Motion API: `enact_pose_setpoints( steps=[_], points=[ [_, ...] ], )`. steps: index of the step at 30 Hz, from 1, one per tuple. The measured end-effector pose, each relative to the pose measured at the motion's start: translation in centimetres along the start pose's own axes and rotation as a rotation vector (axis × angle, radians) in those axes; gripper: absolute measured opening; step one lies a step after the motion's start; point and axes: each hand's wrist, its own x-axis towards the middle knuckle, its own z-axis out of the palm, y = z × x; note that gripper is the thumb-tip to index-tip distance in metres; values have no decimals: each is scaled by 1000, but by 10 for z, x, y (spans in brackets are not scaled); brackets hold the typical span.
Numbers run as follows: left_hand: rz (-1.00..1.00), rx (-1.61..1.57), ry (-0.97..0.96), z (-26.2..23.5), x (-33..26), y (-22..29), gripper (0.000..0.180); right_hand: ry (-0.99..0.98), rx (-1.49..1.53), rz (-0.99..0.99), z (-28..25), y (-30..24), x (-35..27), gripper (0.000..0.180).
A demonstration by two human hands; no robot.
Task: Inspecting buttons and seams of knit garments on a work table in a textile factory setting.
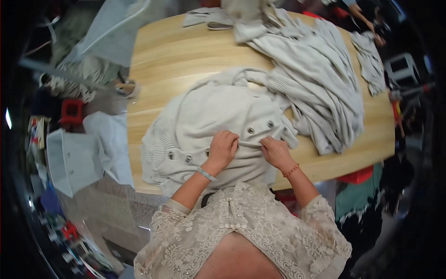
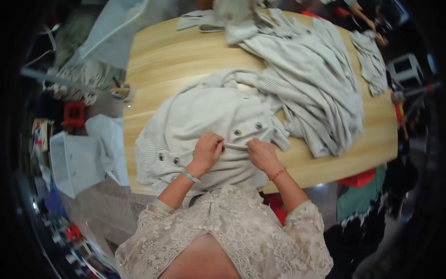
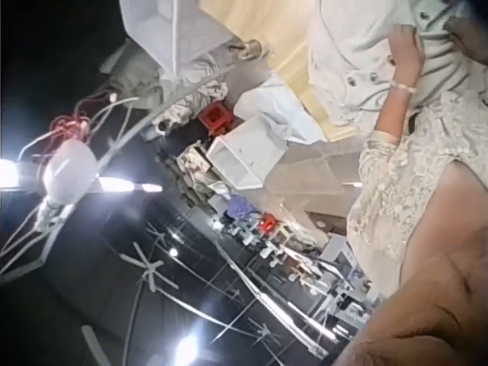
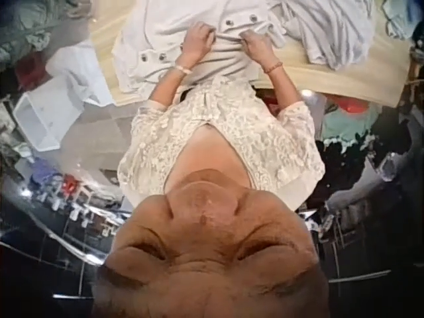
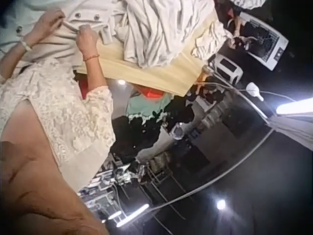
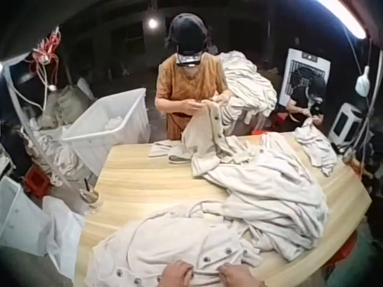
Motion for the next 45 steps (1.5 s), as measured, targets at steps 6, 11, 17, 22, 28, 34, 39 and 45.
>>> enact_pose_setpoints(
  steps=[6,11,17,22,28,34,39,45],
  points=[
    [-56,-86,-46,60,37,14,23,102,110,60,1,7,-11,13],
    [-289,-62,-151,75,45,0,12,182,197,8,9,-1,-11,12],
    [-490,-486,-291,94,36,1,24,283,268,28,19,7,-16,22],
    [-661,-772,-199,92,27,-7,9,212,333,34,7,-9,-9,45],
    [-545,-780,-293,69,33,-5,15,149,165,-36,8,-5,-6,36],
    [-50,-477,-332,51,10,-3,28,120,276,-40,-2,2,-1,24],
    [-98,-332,-269,60,11,-6,15,16,346,-154,-2,14,3,27],
    [-162,-332,-320,48,11,-1,14,79,356,-162,6,17,-2,23]
  ],
)
